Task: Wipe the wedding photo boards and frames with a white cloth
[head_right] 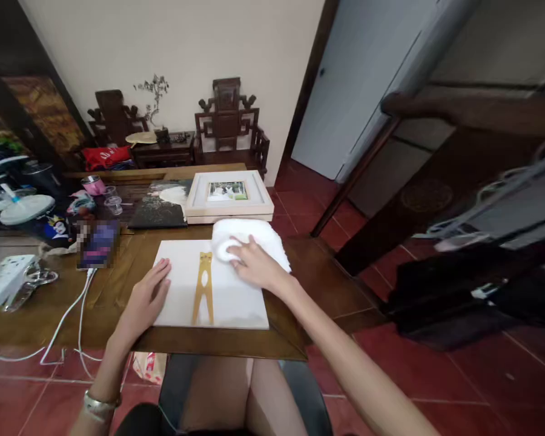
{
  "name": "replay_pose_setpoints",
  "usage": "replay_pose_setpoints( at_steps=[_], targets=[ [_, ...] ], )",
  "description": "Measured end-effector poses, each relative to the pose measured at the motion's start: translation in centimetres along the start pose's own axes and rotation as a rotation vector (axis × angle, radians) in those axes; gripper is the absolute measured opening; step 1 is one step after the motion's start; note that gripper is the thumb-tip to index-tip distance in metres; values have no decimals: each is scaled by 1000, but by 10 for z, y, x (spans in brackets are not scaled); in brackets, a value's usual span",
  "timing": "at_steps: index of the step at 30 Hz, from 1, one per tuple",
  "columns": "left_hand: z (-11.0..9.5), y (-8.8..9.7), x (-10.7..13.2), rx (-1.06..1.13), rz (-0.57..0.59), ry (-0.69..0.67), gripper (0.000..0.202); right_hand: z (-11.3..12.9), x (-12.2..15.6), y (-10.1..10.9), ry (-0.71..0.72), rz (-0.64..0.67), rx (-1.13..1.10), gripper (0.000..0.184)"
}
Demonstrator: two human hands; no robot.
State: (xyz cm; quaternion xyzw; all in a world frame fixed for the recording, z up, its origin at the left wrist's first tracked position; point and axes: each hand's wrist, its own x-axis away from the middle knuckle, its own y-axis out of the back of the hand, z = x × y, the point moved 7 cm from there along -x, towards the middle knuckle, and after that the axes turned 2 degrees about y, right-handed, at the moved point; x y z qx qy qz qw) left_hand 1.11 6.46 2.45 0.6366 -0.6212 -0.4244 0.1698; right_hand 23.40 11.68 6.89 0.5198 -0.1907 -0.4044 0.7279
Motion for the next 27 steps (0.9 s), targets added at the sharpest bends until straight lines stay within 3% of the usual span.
replay_pose_setpoints(
  at_steps=[5, 9, 13, 18, 21, 27],
  targets=[
    [0, -1, -1, -4, -13, -16, 42, 34, 69, -11, 71, -11, 7, 28],
    [-2, -1, -3, -14, -4, -23, 43, 66, 126, -25, 168, 52, -29, 28],
    [-3, 0, -3, -14, -2, -24, 43, 83, 149, -28, 249, 89, -95, 29],
    [-4, 0, -2, -16, 26, -18, 44, 65, 124, -15, 65, 193, -119, 30],
    [-5, 1, -2, -21, 32, -15, 43, 42, 92, -5, -8, 115, -103, 22],
    [-3, 1, -2, -17, 41, 7, 44, -2, 20, -3, 36, -6, -57, 20]
  ],
)
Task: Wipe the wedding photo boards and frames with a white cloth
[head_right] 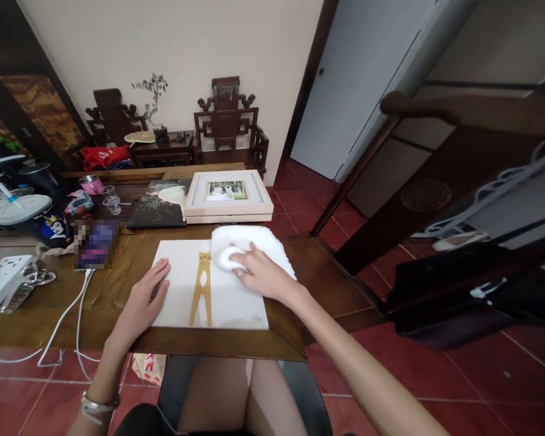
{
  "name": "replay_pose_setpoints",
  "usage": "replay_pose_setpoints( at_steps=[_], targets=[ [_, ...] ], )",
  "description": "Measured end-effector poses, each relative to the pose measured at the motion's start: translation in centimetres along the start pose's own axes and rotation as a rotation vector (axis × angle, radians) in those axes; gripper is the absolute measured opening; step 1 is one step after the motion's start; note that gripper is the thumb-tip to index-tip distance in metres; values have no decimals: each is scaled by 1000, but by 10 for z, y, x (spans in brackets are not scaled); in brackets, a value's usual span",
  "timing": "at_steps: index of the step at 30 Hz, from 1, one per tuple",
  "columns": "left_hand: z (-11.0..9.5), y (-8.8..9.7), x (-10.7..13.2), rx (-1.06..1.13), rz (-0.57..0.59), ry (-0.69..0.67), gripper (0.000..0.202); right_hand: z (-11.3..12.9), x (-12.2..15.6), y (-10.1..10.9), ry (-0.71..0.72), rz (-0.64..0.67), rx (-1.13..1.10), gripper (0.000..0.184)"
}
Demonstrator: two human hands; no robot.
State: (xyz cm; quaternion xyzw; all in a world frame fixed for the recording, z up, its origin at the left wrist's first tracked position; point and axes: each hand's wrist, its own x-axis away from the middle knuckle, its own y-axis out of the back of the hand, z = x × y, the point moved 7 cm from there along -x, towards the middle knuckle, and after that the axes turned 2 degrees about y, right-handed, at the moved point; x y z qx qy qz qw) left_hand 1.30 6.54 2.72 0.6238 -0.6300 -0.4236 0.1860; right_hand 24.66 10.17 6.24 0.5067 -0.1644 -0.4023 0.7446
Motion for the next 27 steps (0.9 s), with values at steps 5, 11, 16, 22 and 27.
replay_pose_setpoints(
  at_steps=[5, 11, 16, 22, 27],
  targets=[
    [1, 0, 1, 4, -20, 2, 43, -2, -7, -7, 37, -62, 84, 22],
    [-1, 1, 0, 9, -31, -12, 43, 50, 63, -18, 73, -21, 95, 26],
    [-1, 1, 0, 9, -38, -23, 42, 89, 114, -13, 47, 217, -2, 34],
    [-1, 1, 0, 16, -36, -26, 41, 55, 88, -5, -91, 193, -92, 22],
    [-1, 1, 0, 11, -31, -29, 41, 3, 17, 0, -109, -34, -72, 19]
  ],
)
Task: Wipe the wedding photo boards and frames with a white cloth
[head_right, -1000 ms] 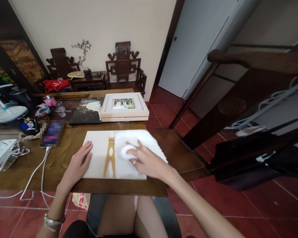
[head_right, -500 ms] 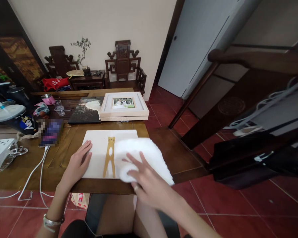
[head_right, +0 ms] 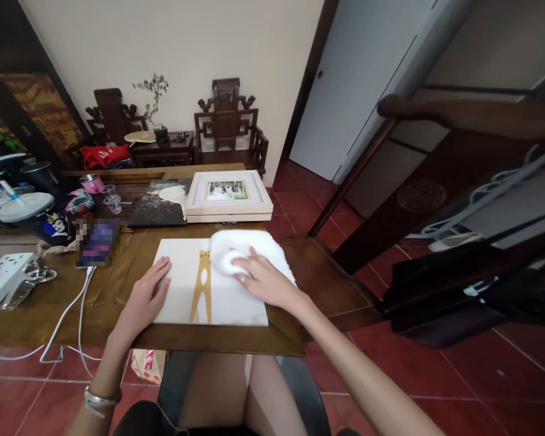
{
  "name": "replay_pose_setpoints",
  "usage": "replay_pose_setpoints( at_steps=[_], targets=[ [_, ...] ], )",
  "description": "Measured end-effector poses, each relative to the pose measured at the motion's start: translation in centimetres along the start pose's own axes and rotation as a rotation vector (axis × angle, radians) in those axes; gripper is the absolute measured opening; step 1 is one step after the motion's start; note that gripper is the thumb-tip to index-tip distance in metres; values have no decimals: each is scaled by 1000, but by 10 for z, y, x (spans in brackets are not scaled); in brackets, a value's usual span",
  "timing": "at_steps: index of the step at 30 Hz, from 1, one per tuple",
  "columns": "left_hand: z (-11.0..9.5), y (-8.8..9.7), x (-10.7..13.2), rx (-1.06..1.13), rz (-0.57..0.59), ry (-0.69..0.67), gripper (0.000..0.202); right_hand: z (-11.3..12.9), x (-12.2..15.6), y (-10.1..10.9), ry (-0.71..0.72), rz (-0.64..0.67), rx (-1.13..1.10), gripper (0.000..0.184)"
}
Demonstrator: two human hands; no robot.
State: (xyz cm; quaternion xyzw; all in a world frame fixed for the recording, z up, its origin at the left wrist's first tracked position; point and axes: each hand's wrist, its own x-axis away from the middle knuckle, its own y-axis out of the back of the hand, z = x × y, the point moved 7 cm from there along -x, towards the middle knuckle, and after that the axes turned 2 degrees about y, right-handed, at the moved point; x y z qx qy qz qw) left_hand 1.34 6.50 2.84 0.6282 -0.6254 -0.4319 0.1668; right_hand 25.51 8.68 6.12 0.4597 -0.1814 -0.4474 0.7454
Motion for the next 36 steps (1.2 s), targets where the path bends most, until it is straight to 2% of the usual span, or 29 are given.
replay_pose_setpoints(
  at_steps=[4, 7, 11, 17, 19, 21, 24, 28, 32, 34, 36],
  targets=[
    [1, 0, 0, 1, 0, 9, 42, -15, -41, 5, 46, -70, 14, 20],
    [1, 0, 0, 6, -5, 18, 42, -16, -40, 4, 42, -73, 27, 20],
    [1, -1, 0, 7, -14, 16, 42, 4, 2, -4, 28, -31, 71, 21],
    [1, -1, 0, 11, -26, 16, 40, 53, 91, -10, 1, 192, 19, 28],
    [1, -1, 0, 8, -23, 15, 40, 64, 107, -7, 21, 286, -19, 33],
    [0, -1, 0, 8, -20, 14, 41, 63, 112, -5, 12, 333, -52, 32],
    [0, 0, 0, 14, -24, 9, 40, 40, 95, -3, -66, 270, -72, 25],
    [1, 0, 0, 20, -32, 3, 39, 18, 31, -6, -68, 38, -55, 21],
    [2, 0, 0, 21, -20, 14, 41, 30, -31, -20, 5, -16, -19, 22],
    [2, -1, 0, 21, -18, 14, 41, 45, -42, -30, 55, 14, 26, 26],
    [2, -1, 0, 25, -22, 11, 40, 63, -34, -42, 126, 58, 78, 33]
  ],
)
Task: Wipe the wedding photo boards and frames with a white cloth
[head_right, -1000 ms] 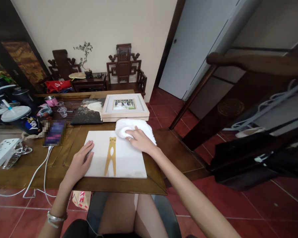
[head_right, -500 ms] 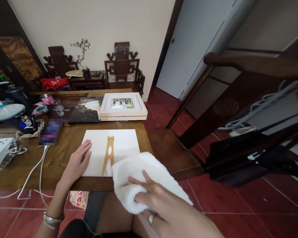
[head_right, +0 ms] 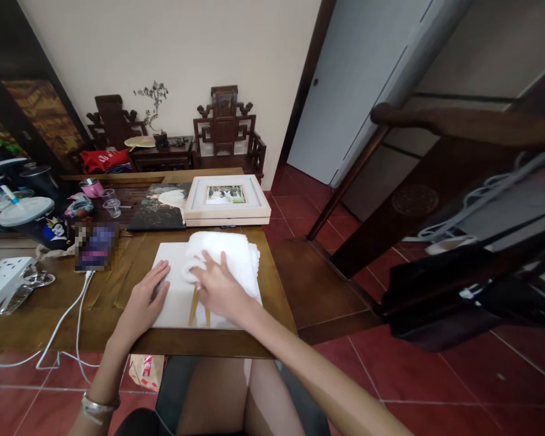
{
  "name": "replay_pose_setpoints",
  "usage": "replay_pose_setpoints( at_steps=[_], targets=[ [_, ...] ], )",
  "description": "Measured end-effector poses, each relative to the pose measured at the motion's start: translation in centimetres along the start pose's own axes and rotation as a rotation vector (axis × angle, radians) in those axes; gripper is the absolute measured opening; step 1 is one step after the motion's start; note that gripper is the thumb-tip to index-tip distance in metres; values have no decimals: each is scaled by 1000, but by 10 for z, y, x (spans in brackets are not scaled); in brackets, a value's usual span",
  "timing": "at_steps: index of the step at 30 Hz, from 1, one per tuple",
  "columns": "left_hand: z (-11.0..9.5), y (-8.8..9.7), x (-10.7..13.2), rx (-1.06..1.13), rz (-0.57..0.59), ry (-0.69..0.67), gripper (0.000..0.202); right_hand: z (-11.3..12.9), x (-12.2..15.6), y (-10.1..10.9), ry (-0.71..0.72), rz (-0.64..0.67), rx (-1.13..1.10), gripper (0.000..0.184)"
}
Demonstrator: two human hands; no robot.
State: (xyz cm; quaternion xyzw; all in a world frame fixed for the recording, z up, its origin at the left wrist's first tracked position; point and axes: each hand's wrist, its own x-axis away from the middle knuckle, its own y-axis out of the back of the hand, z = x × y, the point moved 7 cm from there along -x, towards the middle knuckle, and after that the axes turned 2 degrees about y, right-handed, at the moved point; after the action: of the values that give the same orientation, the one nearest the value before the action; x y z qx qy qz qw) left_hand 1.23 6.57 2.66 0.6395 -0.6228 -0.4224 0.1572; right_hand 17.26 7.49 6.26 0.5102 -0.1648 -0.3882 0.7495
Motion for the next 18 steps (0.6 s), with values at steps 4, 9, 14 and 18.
replay_pose_setpoints(
  at_steps=[4, 9, 14, 18],
  targets=[
    [1, 0, 0, 2, 1, 5, 39, 40, 44, -18, 119, 47, -20, 40],
    [0, 0, -1, -14, 23, 5, 41, 65, 84, -26, 199, 140, -110, 37],
    [-1, -1, 0, -16, 19, -8, 41, 36, 50, -11, 137, 102, -78, 38],
    [-1, -1, 0, -6, 13, -9, 41, 0, -9, -1, 70, 54, 60, 34]
  ],
)
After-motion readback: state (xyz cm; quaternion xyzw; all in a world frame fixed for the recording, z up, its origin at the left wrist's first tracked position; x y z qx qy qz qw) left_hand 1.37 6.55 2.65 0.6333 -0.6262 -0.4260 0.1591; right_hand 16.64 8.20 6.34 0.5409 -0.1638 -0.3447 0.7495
